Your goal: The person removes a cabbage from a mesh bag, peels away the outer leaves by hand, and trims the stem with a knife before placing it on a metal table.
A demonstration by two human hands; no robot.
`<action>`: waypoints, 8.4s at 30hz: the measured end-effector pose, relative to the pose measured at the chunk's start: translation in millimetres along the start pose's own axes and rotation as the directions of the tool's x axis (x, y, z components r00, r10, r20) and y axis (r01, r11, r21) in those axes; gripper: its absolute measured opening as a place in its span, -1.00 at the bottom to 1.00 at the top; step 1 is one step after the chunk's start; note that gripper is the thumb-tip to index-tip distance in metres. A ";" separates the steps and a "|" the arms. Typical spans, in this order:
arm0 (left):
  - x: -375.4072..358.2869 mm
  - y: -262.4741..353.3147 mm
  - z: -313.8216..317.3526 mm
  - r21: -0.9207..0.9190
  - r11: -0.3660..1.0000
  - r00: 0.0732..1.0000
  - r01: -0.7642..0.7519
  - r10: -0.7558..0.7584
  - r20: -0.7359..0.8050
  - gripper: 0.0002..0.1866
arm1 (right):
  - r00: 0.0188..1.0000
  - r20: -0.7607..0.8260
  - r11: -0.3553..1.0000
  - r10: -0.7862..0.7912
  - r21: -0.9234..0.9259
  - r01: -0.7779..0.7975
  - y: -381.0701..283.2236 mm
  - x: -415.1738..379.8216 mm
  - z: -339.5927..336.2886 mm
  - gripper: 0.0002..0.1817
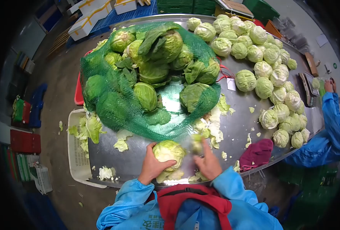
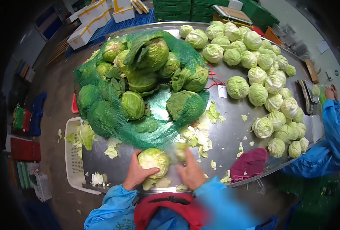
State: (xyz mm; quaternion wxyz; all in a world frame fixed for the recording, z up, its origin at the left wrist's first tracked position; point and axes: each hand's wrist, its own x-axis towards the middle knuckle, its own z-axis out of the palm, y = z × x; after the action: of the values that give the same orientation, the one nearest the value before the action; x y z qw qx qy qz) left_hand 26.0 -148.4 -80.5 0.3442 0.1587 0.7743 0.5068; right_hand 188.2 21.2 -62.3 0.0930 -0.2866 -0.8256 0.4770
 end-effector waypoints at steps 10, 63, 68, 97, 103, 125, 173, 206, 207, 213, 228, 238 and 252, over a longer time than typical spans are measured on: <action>1.4 31.5 23.2 0.553 0.806 0.977 -0.212 0.187 0.103 0.04 | 0.969 -0.018 0.962 0.246 0.127 -0.242 46.2 31.4 50.1 -0.61; -5.8 14.1 45.1 0.509 0.795 0.939 -0.329 0.333 0.088 0.15 | 0.981 0.169 0.993 0.090 -0.085 -0.077 -10.0 -5.6 21.7 -0.28; 0.6 14.5 49.2 0.542 0.769 0.935 -0.339 0.337 0.107 0.13 | 0.979 0.152 0.989 0.138 -0.076 -0.128 -1.2 -3.9 26.9 -0.32; -6.3 13.9 38.2 0.590 0.720 0.928 -0.365 0.335 0.165 0.11 | 0.999 0.005 0.999 -0.044 0.033 0.044 13.5 14.2 22.2 -0.57; 18.6 25.5 37.1 0.575 0.718 0.920 -0.393 0.297 0.257 0.05 | 0.988 -0.145 0.995 0.051 -0.077 -0.062 29.7 39.1 25.6 -0.66; 3.7 -7.5 -14.8 0.485 0.553 0.726 -0.677 0.398 0.560 0.20 | 0.970 -0.148 0.980 0.193 0.081 -0.183 73.2 41.9 33.6 -0.64; -5.1 -43.6 -32.3 -0.383 0.914 0.987 0.130 -0.084 0.135 -0.12 | 0.926 -0.250 0.950 0.282 0.206 -0.234 69.9 32.7 11.3 -0.75; -18.3 -29.7 27.1 -0.228 0.965 0.991 -0.129 0.122 -0.047 0.00 | 0.959 0.275 0.914 0.070 0.367 -0.172 33.1 24.4 16.1 -0.25; -13.5 -34.3 23.4 0.082 0.933 0.935 -0.351 0.354 -0.014 0.06 | 0.961 0.265 0.929 0.076 0.332 -0.165 28.8 24.3 14.5 -0.27; -6.5 -29.9 29.8 0.056 0.961 0.960 -0.272 0.275 -0.052 0.17 | 0.989 0.108 0.994 -0.105 0.014 0.104 9.1 -8.1 21.1 -0.35; 0.6 -4.8 23.0 0.317 0.908 0.954 -0.275 0.300 -0.029 0.11 | 0.996 -0.026 0.993 0.084 0.083 -0.081 18.6 37.3 24.1 -0.52; -25.3 -30.2 19.7 -0.325 0.945 0.998 -0.040 0.021 -0.063 0.05 | 0.988 0.075 0.983 0.132 0.121 -0.141 30.4 -9.4 18.6 -0.51; -3.0 5.8 26.8 0.449 0.838 0.946 -0.309 0.320 0.054 0.06 | 0.930 0.366 0.963 -0.043 -0.231 0.136 -29.3 6.8 6.8 -0.28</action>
State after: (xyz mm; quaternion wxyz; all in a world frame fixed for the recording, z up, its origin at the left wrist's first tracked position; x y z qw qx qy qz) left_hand 46.2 -129.6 -80.8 0.2012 0.3532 0.8379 0.3643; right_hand 168.5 8.9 -42.0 -0.0742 -0.1664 -0.8949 0.4074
